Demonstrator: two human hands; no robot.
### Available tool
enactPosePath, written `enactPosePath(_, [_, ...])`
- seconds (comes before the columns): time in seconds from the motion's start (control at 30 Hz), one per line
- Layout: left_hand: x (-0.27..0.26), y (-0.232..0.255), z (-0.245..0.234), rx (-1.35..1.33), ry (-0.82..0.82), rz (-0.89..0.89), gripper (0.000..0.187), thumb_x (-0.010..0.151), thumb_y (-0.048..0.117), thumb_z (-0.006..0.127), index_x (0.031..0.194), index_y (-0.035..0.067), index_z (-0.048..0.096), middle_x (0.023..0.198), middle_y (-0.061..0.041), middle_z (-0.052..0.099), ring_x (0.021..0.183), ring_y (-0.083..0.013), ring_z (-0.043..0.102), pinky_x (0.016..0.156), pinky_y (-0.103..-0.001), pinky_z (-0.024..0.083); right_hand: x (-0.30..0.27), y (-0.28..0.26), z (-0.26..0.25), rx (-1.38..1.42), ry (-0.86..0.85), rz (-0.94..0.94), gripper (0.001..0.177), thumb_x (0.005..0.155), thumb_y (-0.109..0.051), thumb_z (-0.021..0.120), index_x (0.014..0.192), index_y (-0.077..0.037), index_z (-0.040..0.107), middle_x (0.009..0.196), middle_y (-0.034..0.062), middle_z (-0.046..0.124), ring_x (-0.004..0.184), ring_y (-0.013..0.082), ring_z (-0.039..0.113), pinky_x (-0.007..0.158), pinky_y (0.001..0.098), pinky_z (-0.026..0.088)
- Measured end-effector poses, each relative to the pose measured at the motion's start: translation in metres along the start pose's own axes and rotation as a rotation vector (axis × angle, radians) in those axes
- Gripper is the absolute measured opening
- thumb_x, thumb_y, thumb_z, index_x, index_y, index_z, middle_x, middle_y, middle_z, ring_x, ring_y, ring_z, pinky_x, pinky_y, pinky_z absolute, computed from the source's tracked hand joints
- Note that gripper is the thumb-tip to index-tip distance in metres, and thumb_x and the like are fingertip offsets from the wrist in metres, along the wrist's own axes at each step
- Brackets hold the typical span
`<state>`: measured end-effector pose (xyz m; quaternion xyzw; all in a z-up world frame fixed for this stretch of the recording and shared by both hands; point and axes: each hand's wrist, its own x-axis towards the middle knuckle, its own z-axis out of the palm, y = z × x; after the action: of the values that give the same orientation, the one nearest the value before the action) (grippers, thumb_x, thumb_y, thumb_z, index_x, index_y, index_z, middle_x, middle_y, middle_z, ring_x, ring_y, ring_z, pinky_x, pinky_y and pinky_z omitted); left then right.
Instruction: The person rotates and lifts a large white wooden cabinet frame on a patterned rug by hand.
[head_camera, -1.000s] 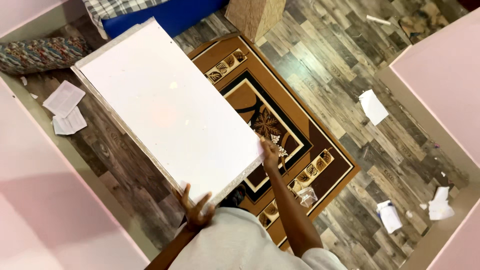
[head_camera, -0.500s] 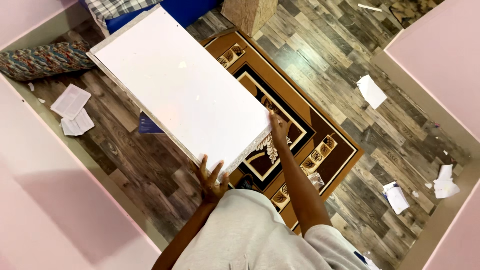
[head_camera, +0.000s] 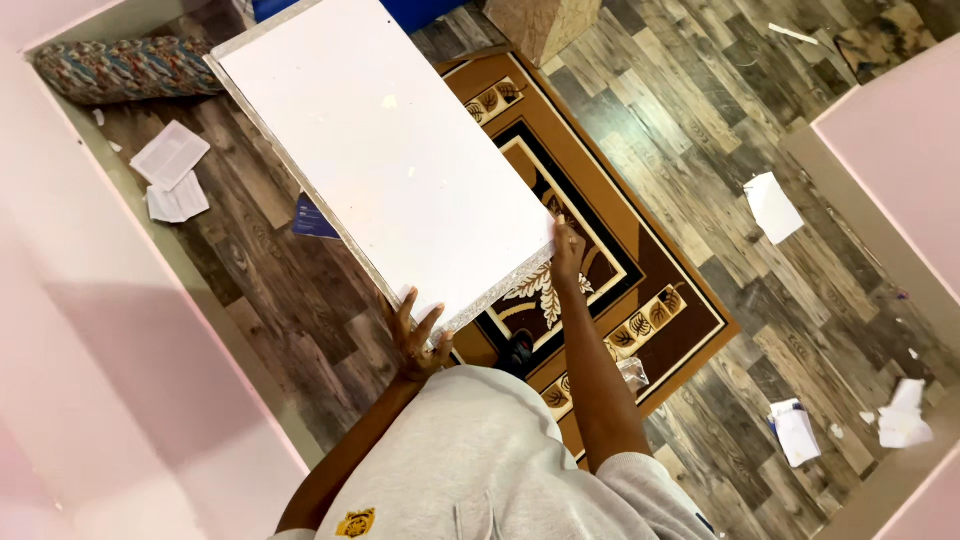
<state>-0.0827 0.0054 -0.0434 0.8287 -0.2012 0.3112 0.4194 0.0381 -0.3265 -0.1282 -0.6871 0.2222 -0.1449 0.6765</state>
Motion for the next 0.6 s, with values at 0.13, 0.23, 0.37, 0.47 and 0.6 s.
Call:
enactPosePath(0.13, [0.001, 0.003, 0.012, -0.032, 0.063, -0.014, 0.043, 0.099, 0.038, 0.06, 0.126, 0.006, 0.068, 0.15, -0.021, 0.048, 0.15, -0.0372, 0.036, 0.129, -0.07, 0.011, 0.005, 0.01, -0.006, -0.046, -0.037, -0.019, 0.038, 0.109, -0.044, 0.053, 0.115, -0.007, 0.062, 0.102, -0.0042, 0.055, 0.099, 0.0138, 0.057, 0.086, 0.0408, 0.05])
enactPosePath(0.23, [0.001, 0.005, 0.012, 0.019, 0.114, -0.031, 0.045, 0.098, 0.04, 0.058, 0.127, 0.006, 0.067, 0.149, -0.02, 0.051, 0.15, -0.0386, 0.036, 0.129, -0.068, 0.017, 0.008, 0.01, -0.009, -0.118, -0.211, -0.031, 0.069, 0.122, -0.047, 0.054, 0.083, 0.01, 0.053, 0.07, 0.009, 0.042, 0.065, 0.0225, 0.04, 0.069, 0.0416, 0.037])
enactPosePath(0.37, [-0.004, 0.004, 0.02, 0.009, 0.126, -0.104, 0.05, 0.099, 0.039, 0.057, 0.133, 0.005, 0.065, 0.153, -0.021, 0.048, 0.15, -0.038, 0.04, 0.127, -0.058, 0.031, 0.01, -0.013, -0.02, -0.01, -0.436, 0.022, 0.061, 0.108, -0.053, 0.047, 0.135, -0.002, 0.067, 0.11, 0.0204, 0.063, 0.105, 0.033, 0.056, 0.095, 0.0497, 0.048])
enactPosePath(0.47, [-0.008, 0.008, 0.022, 0.004, 0.122, -0.174, 0.05, 0.099, 0.033, 0.06, 0.139, 0.003, 0.061, 0.16, -0.022, 0.041, 0.152, -0.037, 0.039, 0.128, -0.054, 0.034, 0.007, -0.049, -0.02, -0.037, -0.553, 0.07, 0.065, 0.105, -0.056, 0.045, 0.147, -0.007, 0.052, 0.145, 0.0225, 0.057, 0.14, 0.036, 0.052, 0.117, 0.0521, 0.04])
enactPosePath(0.6, [-0.004, 0.037, 0.02, 0.059, 0.079, -0.319, 0.051, 0.1, 0.014, 0.057, 0.15, 0.004, 0.054, 0.17, -0.021, 0.03, 0.16, -0.0374, 0.029, 0.132, -0.052, 0.03, 0.006, -0.085, -0.027, -0.058, -0.688, 0.071, 0.071, 0.103, -0.058, 0.044, 0.156, -0.012, 0.042, 0.152, 0.0225, 0.053, 0.142, 0.0372, 0.049, 0.118, 0.0538, 0.04])
